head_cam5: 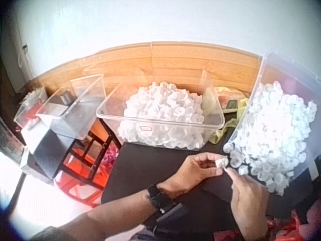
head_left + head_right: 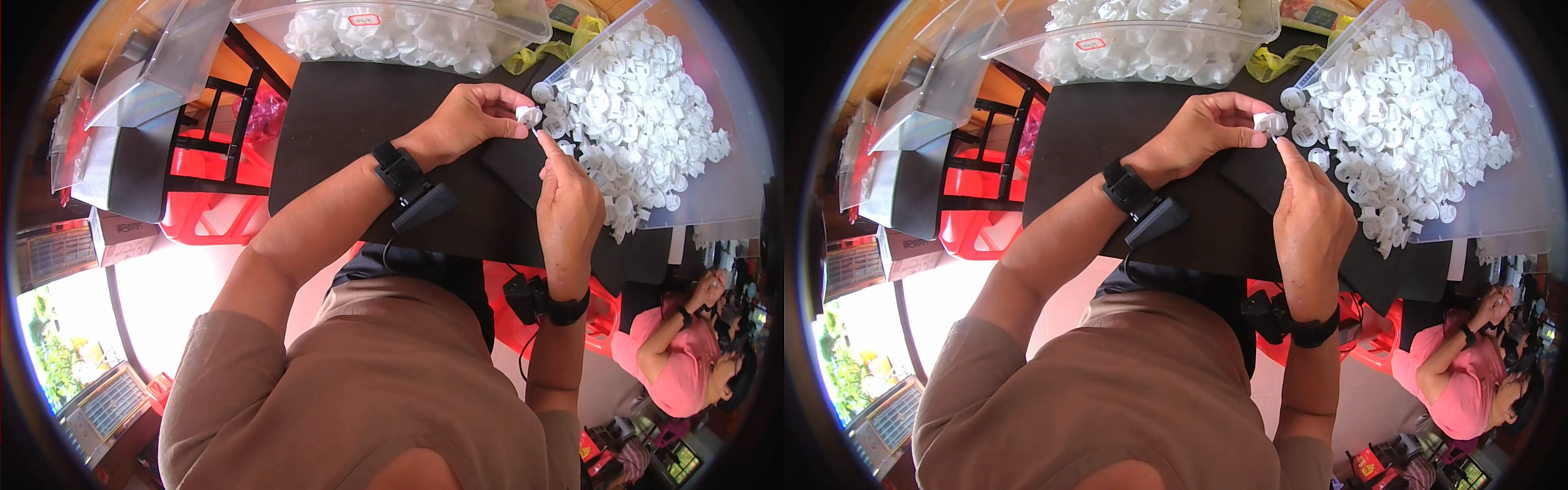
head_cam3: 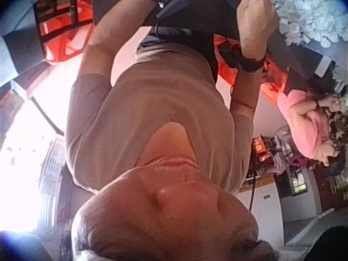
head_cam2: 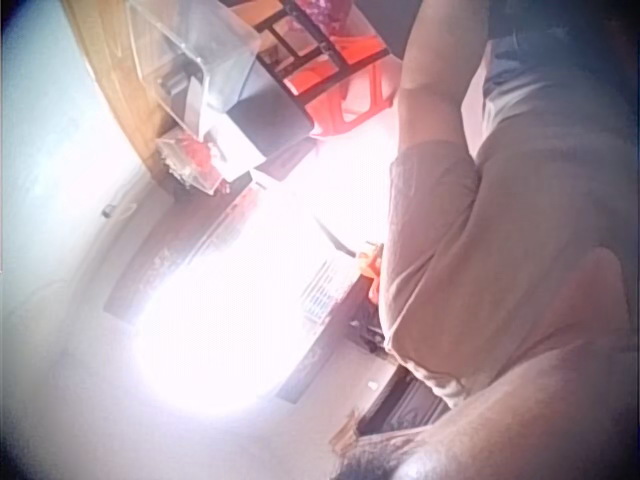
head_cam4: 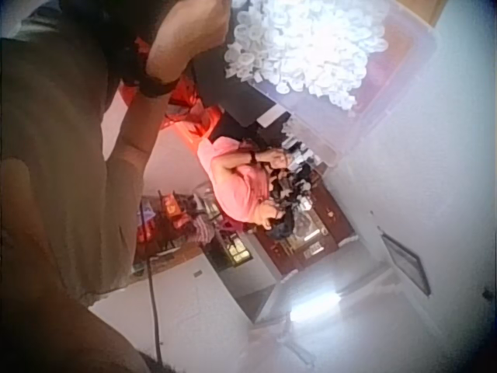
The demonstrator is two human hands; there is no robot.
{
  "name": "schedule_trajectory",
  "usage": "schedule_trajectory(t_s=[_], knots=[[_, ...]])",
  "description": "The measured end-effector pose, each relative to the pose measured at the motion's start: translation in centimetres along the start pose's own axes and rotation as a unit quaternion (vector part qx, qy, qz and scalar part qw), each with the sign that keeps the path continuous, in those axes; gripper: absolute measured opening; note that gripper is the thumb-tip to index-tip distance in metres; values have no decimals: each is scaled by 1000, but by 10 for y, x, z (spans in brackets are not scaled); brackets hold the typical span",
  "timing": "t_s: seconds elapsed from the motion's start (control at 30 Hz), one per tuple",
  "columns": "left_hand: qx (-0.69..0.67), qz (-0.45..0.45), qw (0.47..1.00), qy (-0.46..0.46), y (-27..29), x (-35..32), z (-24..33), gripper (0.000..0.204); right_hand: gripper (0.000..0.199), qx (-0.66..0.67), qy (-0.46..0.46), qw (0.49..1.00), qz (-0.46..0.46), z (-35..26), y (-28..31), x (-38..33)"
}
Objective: Assembling small white plastic components by hand at a workstation.
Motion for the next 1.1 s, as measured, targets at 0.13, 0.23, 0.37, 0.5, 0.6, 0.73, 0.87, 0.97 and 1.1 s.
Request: schedule_trajectory(t_s=[0.13,0.23,0.37,0.5,0.6,0.73,0.87,0.97,1.1], knots=[[8,2,1000,1,0,0,0,33,37,-5,1,1000,-1,0,-1,0],[10,3,1000,1,0,0,0,33,36,-5,4,1000,-2,-1,-1,1],[16,2,1000,1,0,-1,0,32,35,-10,1,1000,-9,-2,1,2],[31,2,1000,-2,-1,-3,2,32,33,-16,16,1000,-5,-4,3,2],[49,1,999,0,-1,-4,2,32,32,-34,24,999,-9,-6,4,3],[97,6,995,3,-3,-5,4,31,35,-76,35,996,-21,-8,5,4],[135,4,991,-9,-1,-4,1,29,35,-91,38,995,-26,-10,4,5],[145,2,989,-1,-1,-4,1,29,34,-122,37,991,-43,-11,2,6],[158,4,987,-7,0,-4,-1,30,32,-136,44,989,-49,-13,0,7]])
Point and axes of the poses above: each hand's wrist, its own x-axis towards the middle knuckle, its own y-axis out of the back of the hand, z = x × y, the point moved 3 cm from there along x, towards the middle knuckle, and after that the axes turned 3 degrees about -y, right-handed, at the moved point
